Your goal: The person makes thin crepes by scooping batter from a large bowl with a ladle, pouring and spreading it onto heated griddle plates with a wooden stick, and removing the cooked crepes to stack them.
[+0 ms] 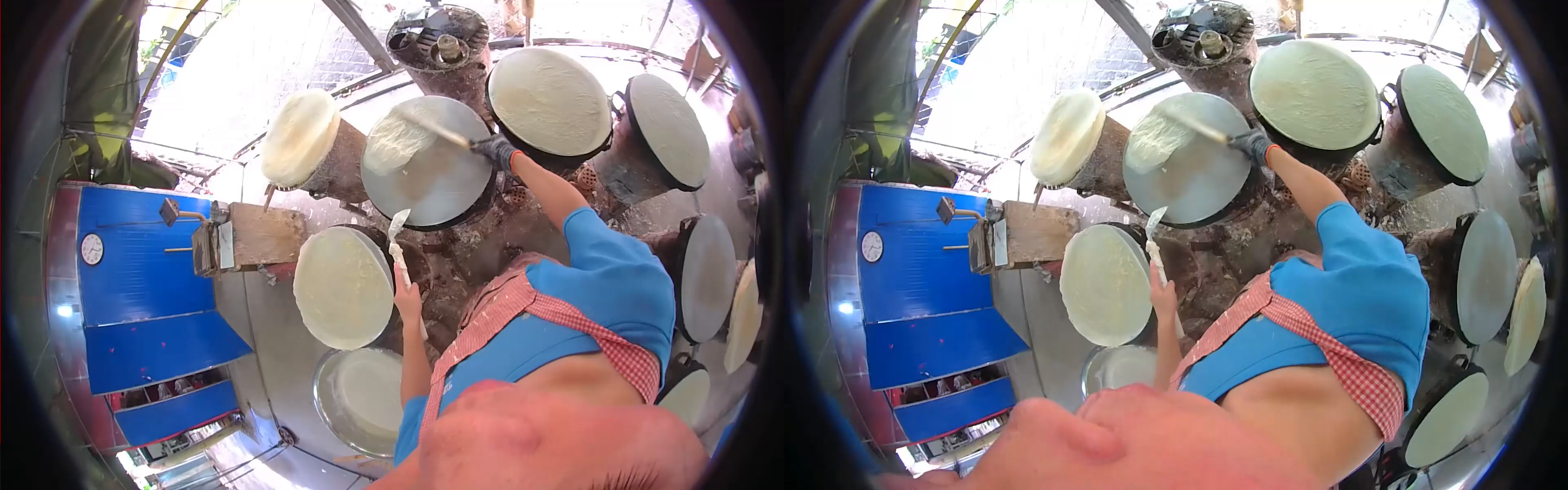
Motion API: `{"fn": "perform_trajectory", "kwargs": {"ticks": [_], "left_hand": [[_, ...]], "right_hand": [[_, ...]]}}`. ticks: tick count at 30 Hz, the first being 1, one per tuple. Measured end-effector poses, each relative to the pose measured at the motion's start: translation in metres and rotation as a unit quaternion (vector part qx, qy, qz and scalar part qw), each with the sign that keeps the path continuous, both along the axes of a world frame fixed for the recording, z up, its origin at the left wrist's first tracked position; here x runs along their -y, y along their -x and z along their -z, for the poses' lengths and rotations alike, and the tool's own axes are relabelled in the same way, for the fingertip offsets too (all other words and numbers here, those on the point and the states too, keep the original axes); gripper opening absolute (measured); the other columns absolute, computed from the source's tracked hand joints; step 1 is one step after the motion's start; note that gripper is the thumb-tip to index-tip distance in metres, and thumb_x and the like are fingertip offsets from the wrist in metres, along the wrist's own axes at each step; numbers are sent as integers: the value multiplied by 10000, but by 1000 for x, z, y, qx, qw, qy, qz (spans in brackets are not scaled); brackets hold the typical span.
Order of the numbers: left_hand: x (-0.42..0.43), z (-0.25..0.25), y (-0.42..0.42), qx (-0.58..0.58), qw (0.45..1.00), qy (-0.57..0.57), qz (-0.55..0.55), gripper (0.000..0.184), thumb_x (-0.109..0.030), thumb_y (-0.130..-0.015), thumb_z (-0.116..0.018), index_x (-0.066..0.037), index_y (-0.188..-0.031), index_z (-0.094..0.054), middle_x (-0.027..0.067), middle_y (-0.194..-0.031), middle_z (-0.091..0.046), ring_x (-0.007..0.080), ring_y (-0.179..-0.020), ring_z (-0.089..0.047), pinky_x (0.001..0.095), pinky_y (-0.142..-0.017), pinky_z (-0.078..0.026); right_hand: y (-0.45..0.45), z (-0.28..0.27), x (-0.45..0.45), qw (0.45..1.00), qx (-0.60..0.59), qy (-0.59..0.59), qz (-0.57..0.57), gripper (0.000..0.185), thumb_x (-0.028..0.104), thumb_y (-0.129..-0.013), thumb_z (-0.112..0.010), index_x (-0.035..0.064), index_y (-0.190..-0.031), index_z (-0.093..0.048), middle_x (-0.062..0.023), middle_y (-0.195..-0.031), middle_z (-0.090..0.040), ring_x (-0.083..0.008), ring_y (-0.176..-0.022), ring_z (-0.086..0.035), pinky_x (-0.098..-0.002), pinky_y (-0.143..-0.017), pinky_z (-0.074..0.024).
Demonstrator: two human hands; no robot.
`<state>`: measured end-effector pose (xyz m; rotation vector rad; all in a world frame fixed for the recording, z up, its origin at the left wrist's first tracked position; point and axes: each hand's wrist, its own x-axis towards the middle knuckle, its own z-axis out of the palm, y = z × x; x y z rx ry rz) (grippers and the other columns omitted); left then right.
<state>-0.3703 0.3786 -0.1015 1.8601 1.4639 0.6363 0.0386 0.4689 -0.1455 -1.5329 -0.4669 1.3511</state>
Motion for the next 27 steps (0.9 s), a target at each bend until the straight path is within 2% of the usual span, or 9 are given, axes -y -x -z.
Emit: {"fn": "perform_trajectory", "kwargs": {"ticks": [5,10,14,15,17,20,21,24,27], "left_hand": [[7,-7,-15,14,999,28,-35,626,-39,-710,-436,-142,-1309,-283,131,-1261,-416,277,-1100,-460,314,-875,-364],[8,-11,-24,7,989,111,-97,625,-42,-720,-447,-165,-1311,-282,138,-1261,-412,279,-1096,-462,318,-881,-361],[15,-14,-31,16,987,107,-116,633,-18,-715,-460,-143,-1310,-283,146,-1260,-410,277,-1117,-446,319,-898,-348],[24,-9,-29,18,986,110,-123,633,-18,-715,-460,-143,-1310,-283,146,-1260,-410,277,-1117,-446,319,-898,-348],[38,-2,-25,21,982,109,-151,632,-11,-717,-457,-139,-1311,-285,132,-1218,-457,266,-973,-535,305,-806,-413],[70,-21,-36,63,955,184,-226,639,0,-723,-457,-167,-1317,-287,92,-922,-583,174,-580,-563,258,-519,-454],[79,-30,-45,133,930,221,-261,644,4,-727,-461,-192,-1317,-291,27,-647,-508,73,-391,-388,212,-346,-331],[101,-22,-52,219,895,262,-288,643,2,-728,-471,-205,-1312,-300,6,-539,-423,67,-378,-358,215,-328,-298],[121,-12,-51,190,899,254,-301,645,6,-706,-483,-185,-1300,-320,16,-598,-442,71,-410,-360,215,-357,-301]], "right_hand": [[6,-2,22,987,31,-75,-137,281,209,-663,-713,123,-922,-650,23,-672,-577,-70,-441,-401,-223,-384,-331],[-65,-5,-47,996,12,52,-71,176,288,-671,-709,139,-712,-625,46,-543,-492,-66,-411,-375,-208,-373,-308],[-26,-35,-14,958,5,136,-251,181,231,-693,-696,159,-851,-640,30,-646,-552,-71,-557,-479,-237,-470,-415],[-36,0,-12,946,77,-96,-301,189,219,-713,-677,144,-881,-636,8,-707,-582,-72,-645,-507,-250,-530,-429],[-78,42,-18,880,106,-304,-349,228,188,-737,-648,125,-954,-620,-27,-805,-621,-74,-791,-538,-261,-632,-437],[-84,21,-83,970,-46,15,-239,279,202,-728,-644,135,-996,-612,13,-744,-597,-70,-734,-521,-236,-574,-417],[-78,-6,-86,972,-19,32,-233,267,212,-728,-643,137,-983,-618,22,-718,-586,-69,-699,-516,-237,-552,-414],[-57,7,-106,901,135,-16,-412,226,266,-734,-635,140,-922,-634,47,-579,-497,-68,-490,-439,-255,-436,-387],[-76,7,-51,850,103,-196,-477,197,185,-738,-608,60,-890,-615,-50,-779,-578,-157,-726,-533,-289,-655,-450]]}}
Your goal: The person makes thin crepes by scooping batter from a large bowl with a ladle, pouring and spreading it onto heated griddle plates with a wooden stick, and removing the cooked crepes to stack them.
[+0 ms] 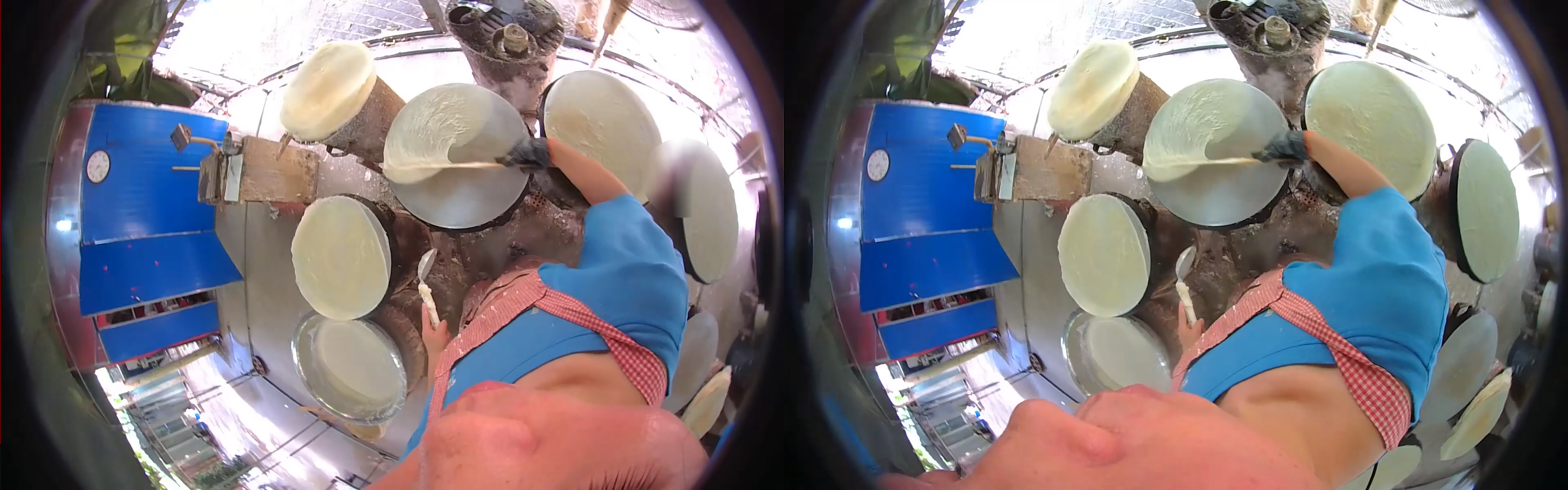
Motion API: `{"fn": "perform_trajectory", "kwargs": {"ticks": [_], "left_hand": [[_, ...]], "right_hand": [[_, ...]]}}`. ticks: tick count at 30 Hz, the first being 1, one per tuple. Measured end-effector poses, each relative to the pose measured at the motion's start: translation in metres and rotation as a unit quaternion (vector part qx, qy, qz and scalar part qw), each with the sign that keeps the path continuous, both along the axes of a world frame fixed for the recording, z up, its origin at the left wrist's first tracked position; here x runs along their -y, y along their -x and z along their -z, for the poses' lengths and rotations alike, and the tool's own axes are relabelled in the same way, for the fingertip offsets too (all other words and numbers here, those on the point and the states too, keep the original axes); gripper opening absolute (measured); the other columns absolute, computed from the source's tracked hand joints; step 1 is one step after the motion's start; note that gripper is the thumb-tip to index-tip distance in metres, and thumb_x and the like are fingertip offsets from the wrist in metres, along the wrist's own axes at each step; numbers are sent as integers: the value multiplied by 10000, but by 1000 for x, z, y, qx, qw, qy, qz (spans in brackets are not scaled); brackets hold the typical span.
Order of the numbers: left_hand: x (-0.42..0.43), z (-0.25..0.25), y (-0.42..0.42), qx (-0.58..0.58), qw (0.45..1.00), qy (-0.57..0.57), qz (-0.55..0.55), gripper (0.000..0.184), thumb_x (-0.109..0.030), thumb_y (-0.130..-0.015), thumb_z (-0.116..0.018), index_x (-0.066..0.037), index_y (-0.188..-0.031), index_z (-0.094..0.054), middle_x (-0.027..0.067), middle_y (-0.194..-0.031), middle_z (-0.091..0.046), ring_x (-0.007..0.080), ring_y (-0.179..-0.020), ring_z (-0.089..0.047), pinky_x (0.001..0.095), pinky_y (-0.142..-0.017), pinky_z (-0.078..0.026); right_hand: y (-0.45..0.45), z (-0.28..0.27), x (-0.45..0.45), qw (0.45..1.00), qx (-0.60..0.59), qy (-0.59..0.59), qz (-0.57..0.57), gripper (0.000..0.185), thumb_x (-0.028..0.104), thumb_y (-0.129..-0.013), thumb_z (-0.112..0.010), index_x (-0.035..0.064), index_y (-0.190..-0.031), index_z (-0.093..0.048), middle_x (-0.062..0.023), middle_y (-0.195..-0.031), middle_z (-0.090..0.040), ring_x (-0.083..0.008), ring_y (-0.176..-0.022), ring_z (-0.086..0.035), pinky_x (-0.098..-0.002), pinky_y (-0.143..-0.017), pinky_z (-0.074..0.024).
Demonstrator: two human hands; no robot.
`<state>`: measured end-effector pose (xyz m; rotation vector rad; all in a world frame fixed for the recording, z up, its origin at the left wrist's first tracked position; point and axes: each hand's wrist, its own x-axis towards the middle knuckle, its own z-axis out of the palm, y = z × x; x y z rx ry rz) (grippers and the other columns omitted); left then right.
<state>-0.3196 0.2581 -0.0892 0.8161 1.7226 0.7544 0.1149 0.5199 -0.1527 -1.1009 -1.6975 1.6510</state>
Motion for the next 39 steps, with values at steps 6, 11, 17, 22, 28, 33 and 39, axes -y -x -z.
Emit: {"fn": "perform_trajectory", "kwargs": {"ticks": [6,11,17,22,28,33,39], "left_hand": [[35,14,21,-98,994,-18,41,673,4,-670,-510,-122,-1301,-312,63,-734,-505,96,-481,-418,231,-426,-349],[46,15,26,-85,996,3,9,675,4,-668,-517,-116,-1299,-312,63,-704,-491,104,-484,-424,239,-430,-356],[68,20,22,-29,993,72,-84,676,-5,-671,-515,-110,-1303,-300,63,-667,-474,113,-491,-420,253,-436,-360],[78,10,23,-93,990,89,-51,678,-5,-678,-519,-97,-1308,-285,61,-673,-477,106,-513,-421,249,-453,-364],[86,15,26,-31,984,126,-123,680,18,-682,-512,-113,-1310,-284,53,-664,-469,108,-492,-413,254,-437,-352],[105,14,28,0,982,117,-148,678,29,-678,-501,-120,-1304,-287,50,-637,-450,111,-491,-427,254,-421,-348],[124,16,53,-58,986,127,-86,676,23,-679,-502,-120,-1303,-285,56,-637,-450,115,-498,-428,255,-435,-361]], "right_hand": [[11,-45,-68,957,40,240,157,181,164,-709,-625,48,-847,-624,-36,-569,-510,-145,-500,-504,-285,-441,-421],[26,-43,-62,992,84,77,-54,221,196,-704,-650,81,-892,-632,2,-602,-527,-83,-415,-406,-237,-376,-356],[-47,-17,-44,924,196,309,-107,288,164,-786,-533,33,-1040,-558,-95,-917,-598,-201,-711,-563,-319,-673,-466],[-42,54,-91,949,129,-203,-201,347,95,-750,-540,44,-1093,-523,-110,-1041,-563,-238,-811,-570,-337,-709,-458],[-41,-15,-58,854,224,-286,-371,338,85,-729,-561,44,-1064,-551,-93,-944,-585,-214,-745,-567,-319,-651,-455],[-44,7,-94,864,99,-426,-251,343,69,-698,-614,55,-1039,-588,-19,-650,-577,-80,-505,-494,-237,-451,-432],[16,-59,-82,910,394,48,-119,247,153,-749,-581,117,-990,-617,20,-631,-570,-69,-411,-451,-224,-371,-387]]}}
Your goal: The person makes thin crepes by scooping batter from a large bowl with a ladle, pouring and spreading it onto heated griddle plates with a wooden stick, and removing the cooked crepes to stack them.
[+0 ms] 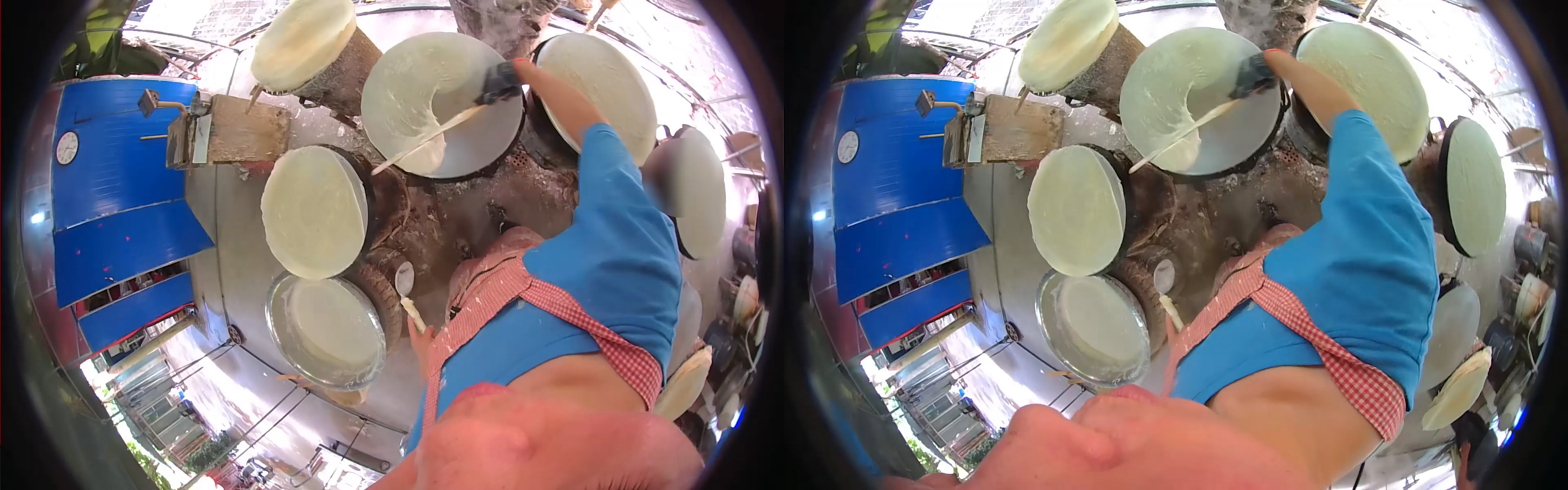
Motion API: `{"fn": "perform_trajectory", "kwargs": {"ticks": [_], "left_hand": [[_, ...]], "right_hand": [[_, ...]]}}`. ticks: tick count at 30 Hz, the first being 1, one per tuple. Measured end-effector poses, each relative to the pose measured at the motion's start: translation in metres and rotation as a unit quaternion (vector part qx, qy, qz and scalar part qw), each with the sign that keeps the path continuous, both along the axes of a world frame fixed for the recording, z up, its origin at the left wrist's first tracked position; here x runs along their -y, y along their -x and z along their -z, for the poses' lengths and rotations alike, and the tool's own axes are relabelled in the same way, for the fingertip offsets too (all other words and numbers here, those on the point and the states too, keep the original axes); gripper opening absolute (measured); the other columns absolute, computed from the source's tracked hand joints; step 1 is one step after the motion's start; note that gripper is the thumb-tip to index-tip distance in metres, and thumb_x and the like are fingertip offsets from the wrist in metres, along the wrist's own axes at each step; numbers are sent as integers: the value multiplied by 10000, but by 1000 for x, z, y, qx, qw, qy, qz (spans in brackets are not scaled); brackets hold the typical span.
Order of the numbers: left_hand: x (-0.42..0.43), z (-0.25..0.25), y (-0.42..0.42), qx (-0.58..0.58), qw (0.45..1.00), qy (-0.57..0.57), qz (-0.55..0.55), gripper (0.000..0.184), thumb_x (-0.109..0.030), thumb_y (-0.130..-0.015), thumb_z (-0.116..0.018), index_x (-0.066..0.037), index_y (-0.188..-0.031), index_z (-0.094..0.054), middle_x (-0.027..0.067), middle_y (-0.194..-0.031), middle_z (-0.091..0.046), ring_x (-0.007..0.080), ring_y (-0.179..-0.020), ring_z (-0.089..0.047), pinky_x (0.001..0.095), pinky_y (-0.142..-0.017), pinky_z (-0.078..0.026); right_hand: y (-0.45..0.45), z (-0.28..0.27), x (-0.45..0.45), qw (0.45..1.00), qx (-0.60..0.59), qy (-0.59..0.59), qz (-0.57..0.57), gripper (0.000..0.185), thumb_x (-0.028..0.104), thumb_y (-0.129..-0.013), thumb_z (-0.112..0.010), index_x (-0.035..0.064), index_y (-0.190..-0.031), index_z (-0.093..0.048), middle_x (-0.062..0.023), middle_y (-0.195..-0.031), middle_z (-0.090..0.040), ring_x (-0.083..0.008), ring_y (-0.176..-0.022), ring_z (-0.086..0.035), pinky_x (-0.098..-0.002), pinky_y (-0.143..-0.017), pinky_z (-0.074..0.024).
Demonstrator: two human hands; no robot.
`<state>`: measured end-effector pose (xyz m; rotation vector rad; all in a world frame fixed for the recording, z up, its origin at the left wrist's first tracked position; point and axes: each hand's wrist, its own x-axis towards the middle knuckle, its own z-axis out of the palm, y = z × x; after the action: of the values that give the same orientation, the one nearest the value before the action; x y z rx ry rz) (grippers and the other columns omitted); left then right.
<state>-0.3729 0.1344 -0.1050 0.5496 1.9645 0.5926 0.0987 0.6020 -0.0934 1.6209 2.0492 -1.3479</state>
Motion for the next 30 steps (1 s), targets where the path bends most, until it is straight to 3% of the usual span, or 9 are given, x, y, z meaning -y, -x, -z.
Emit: {"fn": "perform_trajectory", "kwargs": {"ticks": [3,6,11,15,20,22,26,28,30], "left_hand": [[12,15,22,-39,995,-73,59,670,14,-687,-505,-131,-1304,-286,55,-637,-451,109,-484,-424,249,-421,-360],[12,31,57,50,992,-85,78,675,8,-700,-501,-182,-1308,-276,47,-603,-440,101,-429,-402,246,-366,-337],[13,32,101,183,981,25,62,716,26,-727,-475,-260,-1323,-201,31,-532,-399,96,-353,-356,243,-297,-283],[6,11,105,234,969,10,74,712,20,-754,-462,-262,-1332,-156,23,-521,-369,93,-349,-341,239,-291,-274],[21,-19,113,299,947,-57,106,668,2,-781,-451,-234,-1326,-145,9,-522,-335,90,-348,-317,219,-289,-255],[32,-33,115,344,935,-49,72,643,-7,-793,-444,-231,-1320,-152,-8,-524,-305,79,-355,-302,201,-298,-245],[56,-37,118,401,914,-46,24,621,-25,-816,-428,-221,-1326,-131,-23,-527,-270,62,-376,-279,198,-309,-240],[57,-44,109,457,884,-52,-85,399,-51,-841,-415,-157,-1208,-299,-35,-533,-254,48,-401,-262,194,-334,-249],[51,-65,91,472,877,-92,-27,79,-97,-868,-399,-132,-939,-394,-41,-536,-258,41,-412,-260,183,-360,-254]], "right_hand": [[-53,-35,101,969,246,-1,-22,179,212,-812,-539,149,-945,-640,29,-596,-569,-70,-369,-433,-230,-347,-367],[-119,-42,233,968,186,57,161,188,211,-823,-514,99,-933,-618,-8,-691,-583,-99,-477,-471,-242,-441,-382],[-6,20,397,938,60,-184,287,264,190,-828,-491,35,-1029,-562,-56,-870,-597,-160,-747,-545,-257,-681,-423],[163,113,351,799,-177,-478,320,324,197,-826,-485,53,-1113,-526,-77,-970,-607,-187,-878,-573,-270,-796,-434],[203,98,350,848,71,-414,322,225,223,-822,-416,136,-958,-572,-144,-762,-592,-312,-721,-573,-424,-637,-448],[183,21,379,841,218,-382,317,208,209,-819,-391,116,-871,-570,-145,-707,-585,-306,-666,-578,-438,-589,-437],[175,61,353,802,49,-410,431,215,218,-809,-434,135,-957,-567,-146,-790,-595,-287,-715,-579,-406,-622,-440],[200,69,322,800,57,-415,429,258,228,-807,-471,161,-1039,-562,-147,-860,-603,-263,-766,-579,-362,-654,-440],[229,44,324,860,31,-416,295,248,259,-812,-465,156,-1008,-576,-119,-859,-613,-252,-774,-586,-364,-658,-443]]}}
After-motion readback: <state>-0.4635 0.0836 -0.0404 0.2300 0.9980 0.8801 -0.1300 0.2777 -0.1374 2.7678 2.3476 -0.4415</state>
